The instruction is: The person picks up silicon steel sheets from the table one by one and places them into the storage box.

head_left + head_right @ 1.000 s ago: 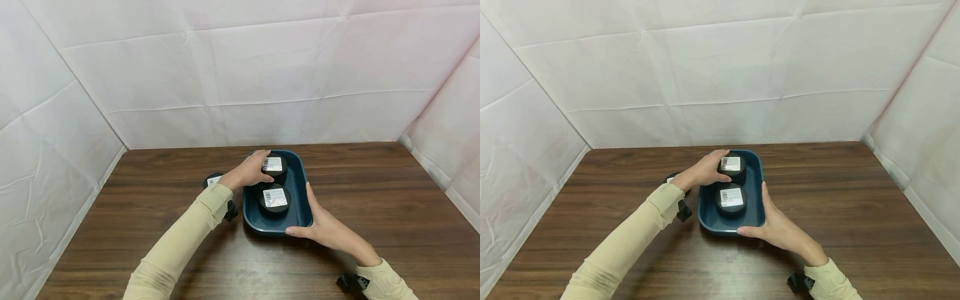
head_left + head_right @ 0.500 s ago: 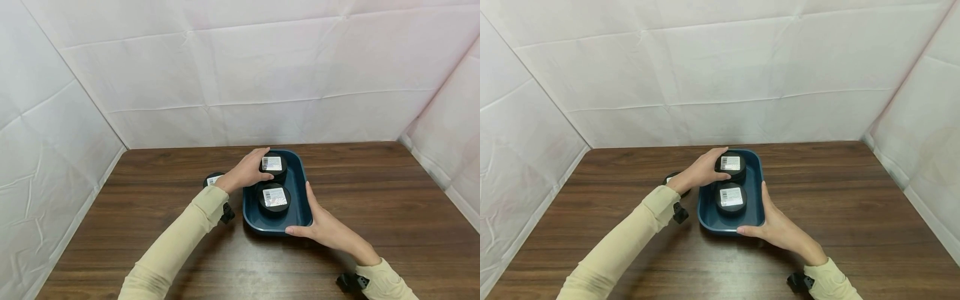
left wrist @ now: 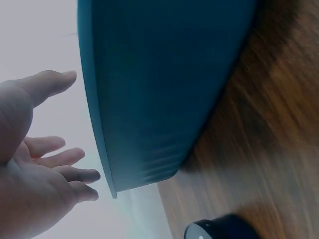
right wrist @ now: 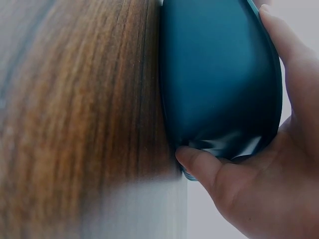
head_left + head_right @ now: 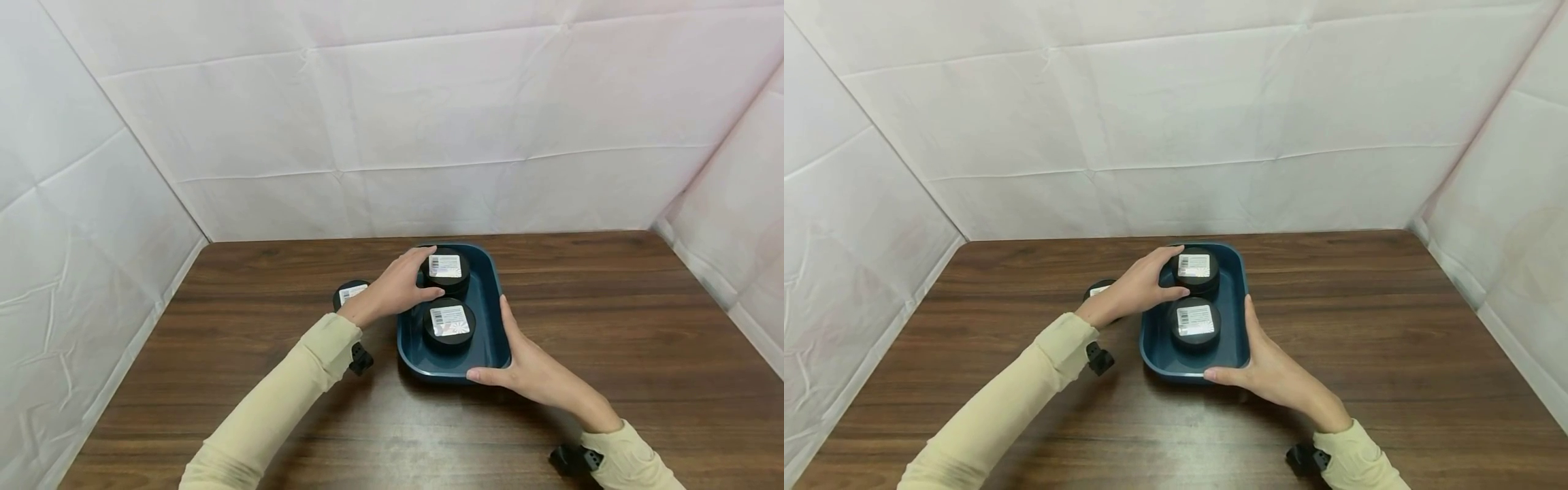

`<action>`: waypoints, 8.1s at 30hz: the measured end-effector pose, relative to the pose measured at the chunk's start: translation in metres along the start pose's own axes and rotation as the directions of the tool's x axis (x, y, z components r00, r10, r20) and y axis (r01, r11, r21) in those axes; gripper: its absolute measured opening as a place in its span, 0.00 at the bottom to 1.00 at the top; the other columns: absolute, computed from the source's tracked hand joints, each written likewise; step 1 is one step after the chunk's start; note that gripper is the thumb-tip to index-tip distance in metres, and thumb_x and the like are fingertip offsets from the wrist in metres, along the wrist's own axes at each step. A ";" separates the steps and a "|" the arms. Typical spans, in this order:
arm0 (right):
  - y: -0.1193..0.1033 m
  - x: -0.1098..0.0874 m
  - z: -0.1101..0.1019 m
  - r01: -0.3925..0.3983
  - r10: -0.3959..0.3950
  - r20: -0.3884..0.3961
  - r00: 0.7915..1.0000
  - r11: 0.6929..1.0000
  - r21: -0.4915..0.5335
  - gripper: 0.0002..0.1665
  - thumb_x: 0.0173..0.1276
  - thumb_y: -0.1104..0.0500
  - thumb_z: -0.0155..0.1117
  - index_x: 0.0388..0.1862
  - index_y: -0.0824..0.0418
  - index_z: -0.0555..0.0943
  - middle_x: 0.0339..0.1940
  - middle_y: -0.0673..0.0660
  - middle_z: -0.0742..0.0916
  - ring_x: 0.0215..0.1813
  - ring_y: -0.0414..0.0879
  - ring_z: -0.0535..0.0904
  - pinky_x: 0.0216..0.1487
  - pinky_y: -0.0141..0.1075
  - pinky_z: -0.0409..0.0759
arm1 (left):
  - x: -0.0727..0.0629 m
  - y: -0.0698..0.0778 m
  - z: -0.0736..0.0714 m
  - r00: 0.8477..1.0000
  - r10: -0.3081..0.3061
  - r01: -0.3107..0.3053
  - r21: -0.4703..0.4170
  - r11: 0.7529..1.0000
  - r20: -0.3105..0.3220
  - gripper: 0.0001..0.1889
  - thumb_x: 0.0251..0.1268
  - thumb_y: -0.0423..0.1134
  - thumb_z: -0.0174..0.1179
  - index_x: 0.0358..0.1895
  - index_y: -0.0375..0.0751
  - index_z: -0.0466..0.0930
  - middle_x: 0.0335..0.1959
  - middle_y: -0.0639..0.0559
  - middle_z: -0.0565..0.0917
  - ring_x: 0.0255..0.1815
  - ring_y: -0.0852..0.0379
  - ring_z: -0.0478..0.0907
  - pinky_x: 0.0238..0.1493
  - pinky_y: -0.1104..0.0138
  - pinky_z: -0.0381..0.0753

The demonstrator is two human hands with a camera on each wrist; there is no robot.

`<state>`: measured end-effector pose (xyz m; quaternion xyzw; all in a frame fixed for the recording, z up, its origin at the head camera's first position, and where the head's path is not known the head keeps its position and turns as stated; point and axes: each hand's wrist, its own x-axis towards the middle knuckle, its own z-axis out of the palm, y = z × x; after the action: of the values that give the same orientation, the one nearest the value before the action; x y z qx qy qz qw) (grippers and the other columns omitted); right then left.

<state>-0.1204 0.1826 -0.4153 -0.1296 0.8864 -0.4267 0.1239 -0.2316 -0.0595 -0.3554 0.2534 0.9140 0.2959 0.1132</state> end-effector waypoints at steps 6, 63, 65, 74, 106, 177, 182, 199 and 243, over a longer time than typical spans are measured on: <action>0.001 0.001 0.000 0.013 -0.013 -0.006 1.000 1.000 -0.004 0.78 0.62 0.40 0.74 0.79 0.46 0.18 0.84 0.65 0.39 0.81 0.68 0.50 0.72 0.67 0.60 | -0.012 -0.005 0.001 0.999 0.005 -0.008 -0.053 0.999 -0.051 0.40 0.72 0.49 0.62 0.81 0.45 0.52 0.81 0.45 0.57 0.83 0.44 0.52 0.80 0.48 0.54; 0.002 -0.001 -0.003 -0.015 0.014 -0.022 1.000 1.000 -0.026 0.77 0.62 0.41 0.74 0.80 0.50 0.19 0.84 0.68 0.42 0.79 0.68 0.54 0.71 0.66 0.62 | -0.073 -0.042 0.003 0.976 0.025 -0.046 -0.097 0.994 -0.215 0.39 0.71 0.47 0.63 0.79 0.43 0.57 0.77 0.43 0.63 0.78 0.44 0.62 0.74 0.47 0.67; 0.003 0.000 -0.003 -0.010 0.010 -0.022 1.000 1.000 -0.025 0.77 0.62 0.41 0.74 0.80 0.49 0.19 0.84 0.68 0.42 0.79 0.68 0.54 0.71 0.66 0.62 | -0.074 -0.043 0.002 0.974 0.022 -0.044 -0.092 0.995 -0.224 0.39 0.70 0.47 0.64 0.79 0.43 0.57 0.77 0.43 0.64 0.78 0.44 0.63 0.73 0.47 0.67; 0.002 0.000 -0.002 -0.010 0.010 -0.018 1.000 1.000 -0.011 0.77 0.62 0.41 0.74 0.80 0.47 0.19 0.84 0.67 0.41 0.79 0.68 0.52 0.71 0.67 0.60 | -0.078 -0.047 -0.001 0.970 -0.002 -0.015 -0.069 0.998 -0.242 0.40 0.67 0.46 0.67 0.78 0.42 0.59 0.75 0.43 0.67 0.74 0.44 0.67 0.71 0.47 0.69; 0.003 -0.001 -0.003 -0.033 0.032 -0.021 0.999 0.999 -0.030 0.77 0.62 0.40 0.73 0.80 0.47 0.19 0.83 0.69 0.43 0.78 0.68 0.55 0.70 0.66 0.63 | -0.080 -0.068 0.005 0.964 -0.073 0.086 0.040 0.996 -0.257 0.42 0.58 0.41 0.74 0.74 0.34 0.65 0.70 0.37 0.71 0.70 0.38 0.67 0.69 0.47 0.70; 0.002 -0.003 -0.006 -0.046 0.045 -0.017 0.999 0.998 -0.034 0.78 0.61 0.39 0.73 0.80 0.46 0.19 0.83 0.69 0.41 0.79 0.69 0.53 0.71 0.68 0.60 | -0.056 -0.087 -0.010 0.961 -0.264 0.274 0.160 0.948 -0.080 0.52 0.56 0.49 0.75 0.78 0.33 0.55 0.74 0.32 0.64 0.73 0.32 0.62 0.72 0.40 0.64; 0.002 -0.003 -0.006 -0.037 0.036 -0.017 0.999 0.999 -0.027 0.78 0.61 0.40 0.74 0.80 0.46 0.19 0.83 0.69 0.42 0.79 0.69 0.53 0.71 0.67 0.60 | -0.055 -0.088 -0.009 0.962 -0.261 0.271 0.176 0.946 -0.080 0.52 0.57 0.50 0.74 0.77 0.29 0.55 0.74 0.31 0.64 0.74 0.33 0.62 0.72 0.42 0.65; 0.004 -0.001 -0.004 -0.023 0.022 -0.013 1.000 0.999 -0.032 0.77 0.62 0.40 0.73 0.80 0.47 0.19 0.83 0.68 0.42 0.79 0.68 0.54 0.71 0.66 0.62 | -0.056 -0.092 -0.004 0.959 -0.231 0.258 0.172 0.951 -0.161 0.48 0.55 0.48 0.74 0.74 0.27 0.61 0.68 0.31 0.70 0.65 0.38 0.69 0.65 0.48 0.73; 0.000 -0.005 -0.007 -0.018 0.018 -0.006 1.000 0.999 -0.028 0.77 0.62 0.41 0.74 0.80 0.46 0.19 0.84 0.67 0.41 0.80 0.69 0.52 0.71 0.67 0.61 | -0.079 -0.076 0.005 0.942 -0.179 0.221 0.123 0.967 -0.284 0.45 0.47 0.48 0.73 0.70 0.30 0.69 0.63 0.34 0.75 0.59 0.40 0.71 0.57 0.52 0.77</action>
<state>-0.1179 0.1891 -0.4106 -0.1220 0.8938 -0.4135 0.1237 -0.1931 -0.1527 -0.4002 0.1243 0.9619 0.2435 -0.0029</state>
